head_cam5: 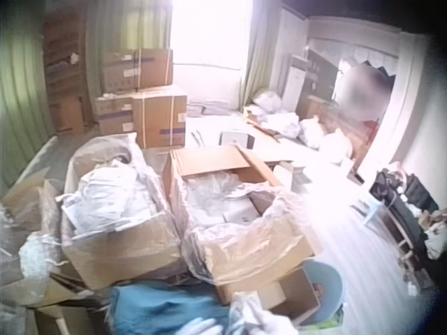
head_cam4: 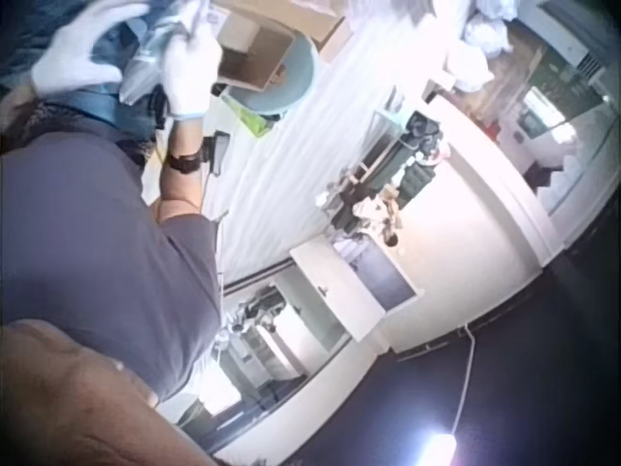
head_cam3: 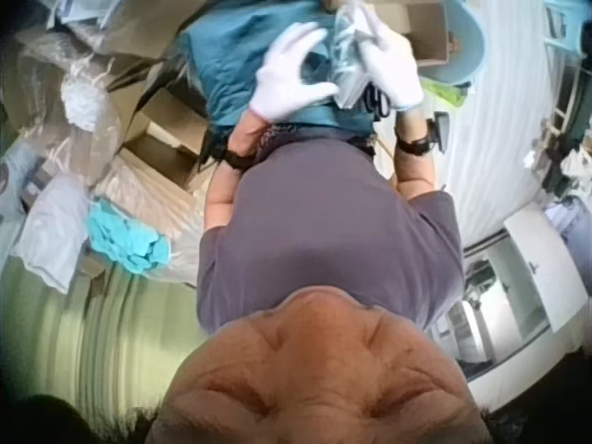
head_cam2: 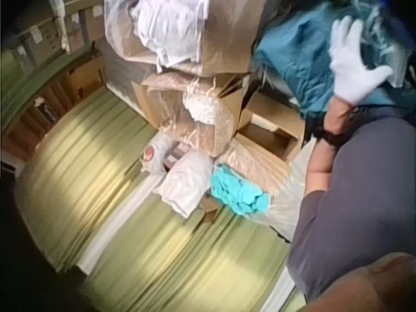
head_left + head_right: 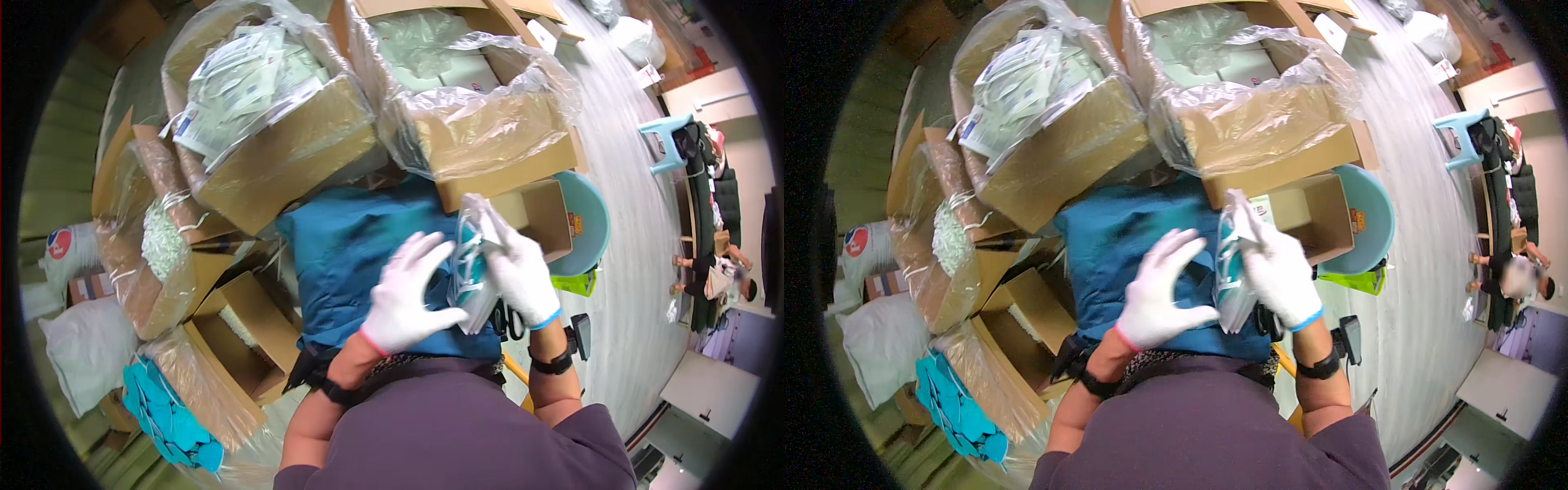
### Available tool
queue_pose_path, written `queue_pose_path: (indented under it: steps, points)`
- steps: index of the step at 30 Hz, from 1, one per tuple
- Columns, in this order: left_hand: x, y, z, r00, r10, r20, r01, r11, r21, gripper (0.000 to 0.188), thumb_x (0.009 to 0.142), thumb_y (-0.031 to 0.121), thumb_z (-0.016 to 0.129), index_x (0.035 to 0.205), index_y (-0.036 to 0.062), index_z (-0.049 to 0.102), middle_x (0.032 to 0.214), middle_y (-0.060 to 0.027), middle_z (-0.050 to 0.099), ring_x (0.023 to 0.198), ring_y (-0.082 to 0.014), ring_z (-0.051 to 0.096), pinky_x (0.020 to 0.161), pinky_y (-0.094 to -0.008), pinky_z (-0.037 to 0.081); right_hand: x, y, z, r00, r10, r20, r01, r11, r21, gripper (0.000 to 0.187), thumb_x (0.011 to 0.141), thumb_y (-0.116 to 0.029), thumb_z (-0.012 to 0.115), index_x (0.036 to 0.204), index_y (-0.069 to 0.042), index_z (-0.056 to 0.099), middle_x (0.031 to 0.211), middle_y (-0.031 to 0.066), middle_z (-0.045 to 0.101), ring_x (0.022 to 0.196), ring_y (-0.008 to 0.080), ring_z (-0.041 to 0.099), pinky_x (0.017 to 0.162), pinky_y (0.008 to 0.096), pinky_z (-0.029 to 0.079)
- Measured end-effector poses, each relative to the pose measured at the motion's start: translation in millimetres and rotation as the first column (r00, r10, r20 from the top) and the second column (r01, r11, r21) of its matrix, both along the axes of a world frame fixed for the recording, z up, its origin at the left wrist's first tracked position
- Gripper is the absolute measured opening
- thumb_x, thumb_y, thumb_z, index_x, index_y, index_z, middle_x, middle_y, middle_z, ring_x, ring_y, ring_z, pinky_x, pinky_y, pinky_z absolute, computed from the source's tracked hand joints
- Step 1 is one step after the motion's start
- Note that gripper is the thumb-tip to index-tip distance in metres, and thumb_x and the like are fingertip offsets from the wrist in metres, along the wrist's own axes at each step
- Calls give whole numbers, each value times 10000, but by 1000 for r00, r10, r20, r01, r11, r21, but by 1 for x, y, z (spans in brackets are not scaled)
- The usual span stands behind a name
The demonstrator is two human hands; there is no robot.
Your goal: Unpacking and sorting medical masks and related hygiene products from shipping boxes.
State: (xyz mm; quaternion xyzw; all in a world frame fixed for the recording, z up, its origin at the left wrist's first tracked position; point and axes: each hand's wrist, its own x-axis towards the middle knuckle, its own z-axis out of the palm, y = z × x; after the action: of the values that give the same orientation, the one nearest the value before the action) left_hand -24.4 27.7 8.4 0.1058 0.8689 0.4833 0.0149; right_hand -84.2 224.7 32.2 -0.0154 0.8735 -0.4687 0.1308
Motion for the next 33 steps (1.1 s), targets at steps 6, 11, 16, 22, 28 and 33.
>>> queue_pose_path:
  steps: [6,11,16,22,28,33]
  points:
    - [8,-11,-50,954,-24,299,-138,850,509,1064,631,334,899,1469,27,319,1421,-172,428,1351,-287,409,1137,-400,317,24,-47,-33,978,141,152,-137,990,-42,381,956,-393,540,1054,-27,584,917,219,657,827,384,659,731,458,520]
    - [22,-11,-79,883,376,280,-435,880,191,503,846,177,704,1300,25,548,1227,-153,594,1105,-241,608,961,-352,478,57,-58,-81,896,111,429,75,916,-394,180,976,-118,493,1089,6,559,969,98,668,819,136,660,657,248,528]
    - [17,-32,-84,848,468,248,-517,832,202,281,938,106,570,1193,-7,607,1020,-196,666,941,-299,680,811,-346,512,64,-56,-75,811,-69,581,349,853,-387,182,965,-92,479,1084,25,552,934,136,672,767,198,680,674,308,571]
    - [5,-58,-13,883,469,-3,-455,858,236,259,911,57,597,1165,23,627,1012,-155,673,902,-276,680,784,-330,517,49,-10,-77,910,413,43,-365,746,558,181,911,-230,619,883,-51,637,737,133,653,715,297,670,635,394,527]
    - [2,-67,24,953,-256,-161,200,932,-301,347,812,65,597,1154,104,644,1008,-113,671,894,-307,655,786,-382,525,-8,-38,19,821,554,-136,-571,802,-179,347,826,-333,744,1020,-69,629,886,151,656,795,289,670,720,343,528]
    - [6,-56,11,960,-274,60,279,911,-303,266,797,99,652,1058,50,637,958,-111,659,886,-317,652,787,-400,524,-16,-46,0,587,806,-76,-802,592,83,307,926,-369,605,812,-83,619,708,208,580,691,412,575,601,448,454]
